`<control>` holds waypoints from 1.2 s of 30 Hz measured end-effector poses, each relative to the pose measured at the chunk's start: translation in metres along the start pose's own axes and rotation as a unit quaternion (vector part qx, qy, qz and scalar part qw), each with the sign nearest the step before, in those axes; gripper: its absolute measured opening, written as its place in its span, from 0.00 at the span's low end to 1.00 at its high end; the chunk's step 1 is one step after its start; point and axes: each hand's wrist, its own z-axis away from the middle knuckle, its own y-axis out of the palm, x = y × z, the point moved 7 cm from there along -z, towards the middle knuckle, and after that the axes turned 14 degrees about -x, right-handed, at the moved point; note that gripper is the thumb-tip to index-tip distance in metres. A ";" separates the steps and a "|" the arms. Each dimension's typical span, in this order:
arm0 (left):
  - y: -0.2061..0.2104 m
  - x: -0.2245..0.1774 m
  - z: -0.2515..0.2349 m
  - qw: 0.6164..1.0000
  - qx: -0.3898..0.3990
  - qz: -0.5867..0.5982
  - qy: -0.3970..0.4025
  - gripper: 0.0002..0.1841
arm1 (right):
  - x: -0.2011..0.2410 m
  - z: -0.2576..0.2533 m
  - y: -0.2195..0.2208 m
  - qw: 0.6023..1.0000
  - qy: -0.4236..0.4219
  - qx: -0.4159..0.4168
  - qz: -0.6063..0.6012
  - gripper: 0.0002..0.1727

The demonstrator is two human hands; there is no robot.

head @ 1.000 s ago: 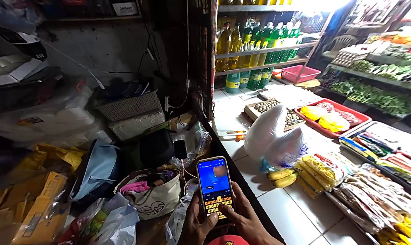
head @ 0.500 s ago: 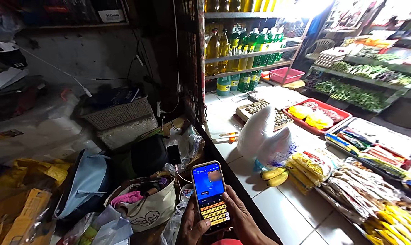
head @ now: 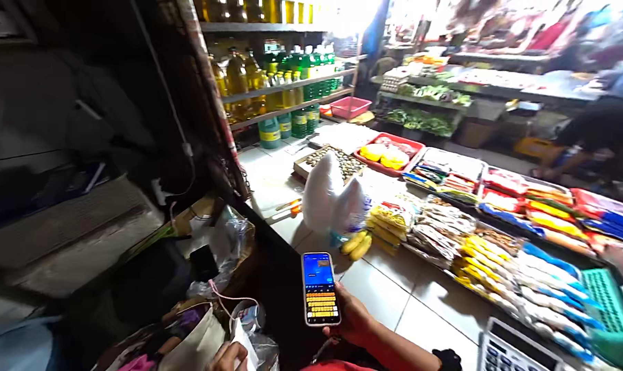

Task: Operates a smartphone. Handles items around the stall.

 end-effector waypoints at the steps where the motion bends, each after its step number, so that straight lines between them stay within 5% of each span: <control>1: 0.007 0.006 0.002 0.998 0.056 -0.029 -0.006 0.08 | -0.001 -0.005 -0.027 0.997 -0.003 -0.080 -0.019 0.35; 3: 0.017 0.014 0.006 0.985 0.149 -0.080 -0.040 0.15 | -0.006 -0.016 -0.078 0.977 -0.011 -0.210 -0.031 0.31; 6: 0.019 0.018 0.008 0.971 0.185 -0.128 -0.086 0.25 | -0.014 -0.025 -0.128 0.943 -0.001 -0.331 -0.040 0.29; 12: 0.004 0.003 -0.005 0.968 0.171 -0.170 -0.067 0.40 | -0.017 -0.037 -0.156 0.926 -0.003 -0.377 -0.028 0.31; 17: -0.024 -0.027 -0.022 0.996 0.050 -0.020 0.065 0.41 | 0.022 -0.033 -0.165 0.851 -0.124 -0.419 0.291 0.31; 19: -0.039 -0.032 -0.028 0.996 0.010 0.078 0.053 0.41 | 0.041 -0.025 -0.154 0.781 -0.129 -0.362 0.491 0.38; 21: -0.049 -0.033 -0.031 0.979 0.011 0.203 0.015 0.37 | 0.056 -0.018 -0.113 0.757 -0.191 -0.249 0.573 0.47; 23: -0.054 -0.031 -0.032 0.939 0.023 0.343 -0.021 0.31 | 0.053 -0.020 -0.048 0.832 -0.226 -0.075 0.501 0.55; 25: -0.053 -0.019 -0.034 0.914 0.010 0.401 -0.059 0.28 | 0.028 -0.034 0.020 0.923 -0.160 0.120 0.328 0.64; 27: -0.048 0.005 -0.028 0.899 -0.029 0.417 -0.132 0.28 | -0.006 -0.047 0.077 0.939 -0.069 0.251 0.224 0.68; 32: -0.038 0.079 0.045 0.788 -0.200 0.473 -0.339 0.38 | -0.088 -0.072 0.148 0.913 0.096 0.284 0.276 0.45; 36: -0.031 0.084 0.126 0.727 -0.296 0.489 -0.380 0.41 | -0.209 -0.050 0.135 0.818 0.298 0.344 0.352 0.42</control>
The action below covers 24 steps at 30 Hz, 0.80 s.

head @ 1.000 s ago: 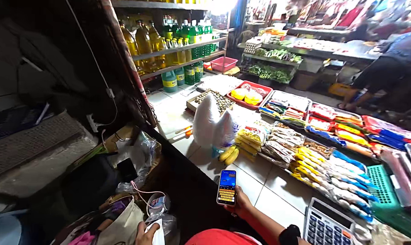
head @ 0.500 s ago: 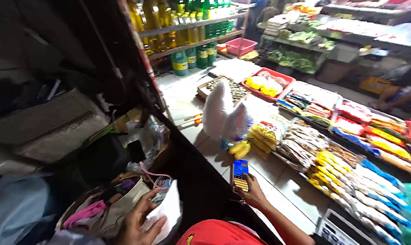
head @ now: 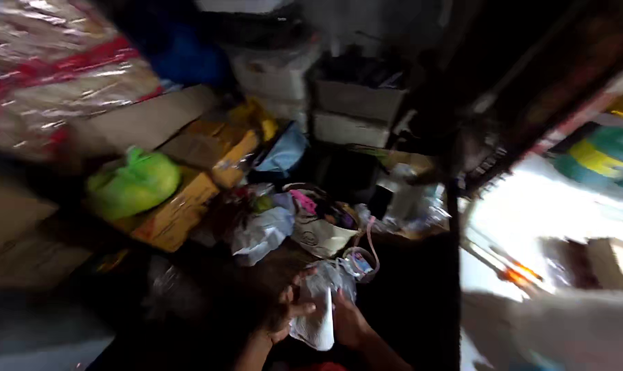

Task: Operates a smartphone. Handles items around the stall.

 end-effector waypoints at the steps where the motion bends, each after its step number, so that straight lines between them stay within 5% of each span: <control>1: -0.013 -0.002 0.013 0.999 -0.019 0.023 0.014 0.45 | -0.013 -0.005 0.023 0.996 0.036 0.077 -0.034 0.42; 2: -0.030 -0.007 0.029 0.998 -0.044 0.043 0.034 0.47 | -0.024 -0.008 0.044 0.986 0.072 0.138 -0.054 0.37; 4: -0.070 -0.018 0.069 0.989 -0.101 0.064 0.092 0.49 | -0.033 -0.009 0.074 0.990 0.091 0.108 -0.017 0.24; 8: -0.157 -0.018 0.160 0.959 -0.220 -0.013 0.176 0.22 | -0.041 -0.016 0.136 0.988 0.043 0.043 0.141 0.14; 12: -0.223 0.007 0.245 0.920 -0.356 -0.058 0.152 0.19 | -0.085 -0.013 0.207 0.951 0.019 0.103 0.291 0.28; 16: -0.298 0.045 0.347 0.851 -0.504 -0.111 0.097 0.17 | -0.178 0.007 0.296 0.853 -0.001 0.083 0.516 0.18; 18: -0.334 0.061 0.410 0.836 -0.527 -0.106 0.111 0.19 | -0.235 0.030 0.345 0.850 0.028 0.103 0.516 0.13; 21: -0.393 0.100 0.500 0.831 -0.536 -0.100 0.114 0.26 | -0.330 0.063 0.406 0.833 0.095 0.240 0.490 0.16; 24: -0.442 0.125 0.582 0.805 -0.578 -0.051 0.123 0.21 | -0.414 0.096 0.465 0.793 0.137 0.380 0.457 0.24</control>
